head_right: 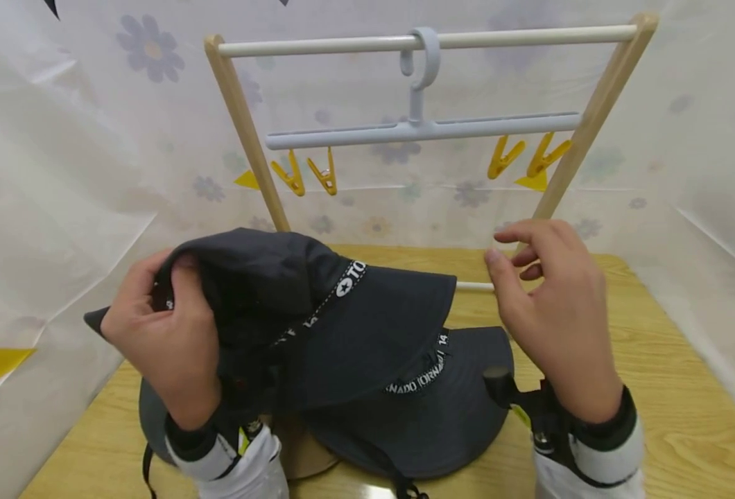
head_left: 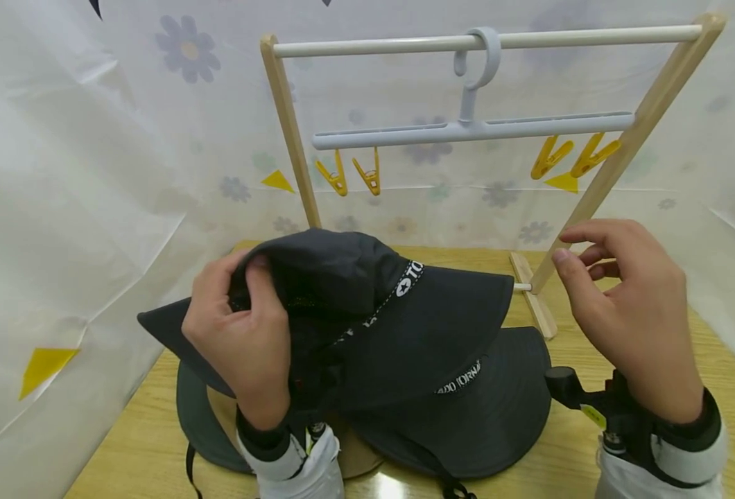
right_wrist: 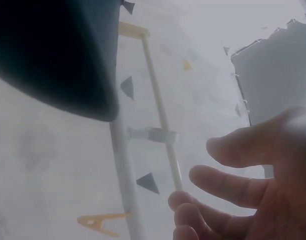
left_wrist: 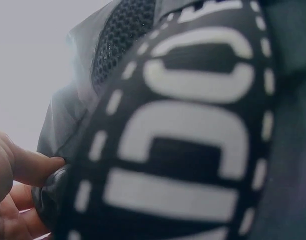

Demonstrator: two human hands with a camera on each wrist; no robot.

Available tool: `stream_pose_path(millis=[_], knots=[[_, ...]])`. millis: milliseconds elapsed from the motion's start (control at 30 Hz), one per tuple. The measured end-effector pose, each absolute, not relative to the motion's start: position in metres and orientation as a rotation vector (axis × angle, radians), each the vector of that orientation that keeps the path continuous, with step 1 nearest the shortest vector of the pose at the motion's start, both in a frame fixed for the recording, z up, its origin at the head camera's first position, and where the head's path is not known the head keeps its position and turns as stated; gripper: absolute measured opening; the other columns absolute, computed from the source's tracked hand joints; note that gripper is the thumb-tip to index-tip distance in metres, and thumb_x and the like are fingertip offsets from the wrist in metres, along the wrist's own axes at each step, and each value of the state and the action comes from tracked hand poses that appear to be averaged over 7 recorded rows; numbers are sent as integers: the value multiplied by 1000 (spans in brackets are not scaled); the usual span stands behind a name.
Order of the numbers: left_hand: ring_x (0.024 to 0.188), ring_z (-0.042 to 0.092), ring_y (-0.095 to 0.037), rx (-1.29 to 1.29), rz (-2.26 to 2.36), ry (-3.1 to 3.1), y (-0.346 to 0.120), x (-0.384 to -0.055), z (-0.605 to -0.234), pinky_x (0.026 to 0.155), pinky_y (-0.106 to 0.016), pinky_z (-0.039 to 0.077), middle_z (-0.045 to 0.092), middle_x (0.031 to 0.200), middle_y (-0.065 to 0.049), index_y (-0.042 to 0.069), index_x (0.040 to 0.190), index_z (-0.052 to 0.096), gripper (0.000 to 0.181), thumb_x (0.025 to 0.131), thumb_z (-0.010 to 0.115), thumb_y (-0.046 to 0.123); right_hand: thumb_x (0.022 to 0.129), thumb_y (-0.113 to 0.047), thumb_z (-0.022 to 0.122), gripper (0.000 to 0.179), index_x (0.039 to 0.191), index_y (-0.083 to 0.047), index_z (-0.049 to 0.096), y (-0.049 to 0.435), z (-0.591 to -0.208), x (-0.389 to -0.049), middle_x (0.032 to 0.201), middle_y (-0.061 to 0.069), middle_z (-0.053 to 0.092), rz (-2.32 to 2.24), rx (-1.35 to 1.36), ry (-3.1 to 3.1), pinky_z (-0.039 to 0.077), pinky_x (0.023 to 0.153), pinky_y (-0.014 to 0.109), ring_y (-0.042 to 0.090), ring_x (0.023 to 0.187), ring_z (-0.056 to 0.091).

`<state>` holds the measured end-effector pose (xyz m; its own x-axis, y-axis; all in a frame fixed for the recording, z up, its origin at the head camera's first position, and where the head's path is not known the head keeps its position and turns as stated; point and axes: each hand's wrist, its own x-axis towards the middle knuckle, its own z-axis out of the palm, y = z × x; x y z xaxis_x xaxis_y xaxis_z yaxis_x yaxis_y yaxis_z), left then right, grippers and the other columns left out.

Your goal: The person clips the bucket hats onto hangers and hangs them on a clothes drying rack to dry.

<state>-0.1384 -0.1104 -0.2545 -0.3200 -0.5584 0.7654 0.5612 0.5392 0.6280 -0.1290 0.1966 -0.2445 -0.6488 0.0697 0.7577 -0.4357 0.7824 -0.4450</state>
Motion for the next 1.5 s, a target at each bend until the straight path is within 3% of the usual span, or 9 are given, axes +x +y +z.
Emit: stream_pose_path(millis=[300,433,533,567,833,967,1100,1300,1500], knots=[[81,66,-27,3,-1116,-1482,-109,-141,-257,75,-16,46,72,86,-19,-2,90,76,19,94,65,13,93,-10,66,30,119,3,65,206,-246,-143,117,23,61,779,201,-2259,30,77,-4,-24,88,40],[81,65,-27,-7,-1115,-1483,-109,-142,-256,75,-17,45,72,86,-19,-2,91,76,19,95,65,13,93,-10,65,33,123,4,62,210,-245,-148,121,25,58,776,167,-2286,27,77,-4,8,96,58],[82,65,-26,-28,-1120,-1499,-111,-143,-255,76,-18,45,72,86,-18,-2,91,76,19,95,65,13,94,-12,64,36,127,4,61,210,-243,-151,124,27,56,778,144,-2313,27,76,-2,38,101,57],[83,65,-26,-38,-1117,-1508,-112,-142,-255,77,-18,46,72,86,-18,-2,91,76,18,95,65,12,94,-13,64,37,128,4,60,211,-243,-152,125,27,55,780,140,-2325,27,75,-1,41,102,57],[88,67,-29,-107,-1018,-1639,-121,-142,-248,82,-21,47,74,88,-15,1,91,77,18,95,64,13,95,-15,62,39,129,3,58,215,-243,-161,127,29,53,764,117,-2370,31,73,11,43,101,57],[90,67,-28,-118,-986,-1684,-122,-141,-245,82,-25,48,74,89,-15,0,92,77,18,95,64,13,97,-17,60,41,132,3,56,216,-242,-165,129,30,51,758,96,-2389,41,79,33,44,102,55],[92,66,-28,-140,-967,-1726,-121,-141,-243,83,-32,50,74,91,-15,0,93,77,18,95,64,13,97,-19,58,44,134,4,54,216,-241,-171,130,31,49,773,87,-2402,41,80,52,46,103,53],[93,66,-30,-181,-936,-1749,-118,-143,-242,84,-43,52,74,91,-16,-1,93,76,17,95,64,11,98,-19,57,46,136,6,52,218,-242,-181,131,33,47,784,85,-2409,38,80,51,48,107,48],[91,66,-32,-218,-901,-1777,-118,-142,-240,84,-45,52,75,92,-16,-1,94,76,17,95,65,11,98,-19,55,47,136,8,50,221,-243,-187,130,35,46,786,75,-2405,35,80,51,50,110,45]])
